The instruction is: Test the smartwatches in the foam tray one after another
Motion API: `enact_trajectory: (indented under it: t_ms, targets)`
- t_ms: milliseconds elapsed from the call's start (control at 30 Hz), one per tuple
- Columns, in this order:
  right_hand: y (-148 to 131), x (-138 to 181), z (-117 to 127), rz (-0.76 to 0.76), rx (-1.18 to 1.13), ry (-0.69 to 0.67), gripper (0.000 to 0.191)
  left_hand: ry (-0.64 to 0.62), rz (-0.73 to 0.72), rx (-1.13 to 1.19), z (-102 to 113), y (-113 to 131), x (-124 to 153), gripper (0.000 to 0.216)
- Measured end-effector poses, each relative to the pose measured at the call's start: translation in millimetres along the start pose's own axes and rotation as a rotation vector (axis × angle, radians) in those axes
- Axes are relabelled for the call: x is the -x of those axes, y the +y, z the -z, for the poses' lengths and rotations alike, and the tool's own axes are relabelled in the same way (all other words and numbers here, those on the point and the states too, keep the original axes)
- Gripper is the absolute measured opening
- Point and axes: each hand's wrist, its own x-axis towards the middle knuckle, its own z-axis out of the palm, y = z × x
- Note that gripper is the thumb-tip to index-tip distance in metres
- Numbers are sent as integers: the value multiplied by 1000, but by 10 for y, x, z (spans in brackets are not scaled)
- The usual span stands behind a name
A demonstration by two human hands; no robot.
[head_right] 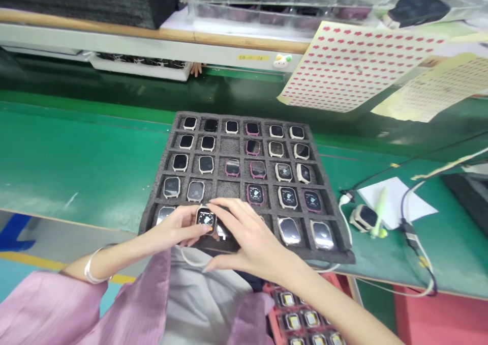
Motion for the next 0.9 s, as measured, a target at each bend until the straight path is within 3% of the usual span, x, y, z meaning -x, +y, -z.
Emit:
enact_trajectory:
  t_ms: [167,233,333,433,567,633,767,900]
  targets:
    - [-21,-212,-59,25,52,-17,43,66,20,-26,-25,-39,3,38]
    - [12,-254,-24,23,62,-18,35,80,-44,-19,-27,-59,-16,36]
    - [153,-276,75,-30,43,15,34,45,-124,52,-20,-55,-39,40]
    - [375,-253,147,-121,101,61,35,23,-31,157,13,2,1,40]
    - [535,-233,174,-155,192,-20,49,109,67,220,131,62,151,45]
    - [494,-296,168,-125,207,-29,55,133,73,192,204,54,224,45]
    - [290,-615,53,-23,216,-99,32,125,30,163,283,6,281,39]
    - [182,-944,-118,-23,340,-224,26,165,11,198,266,-31,251,45]
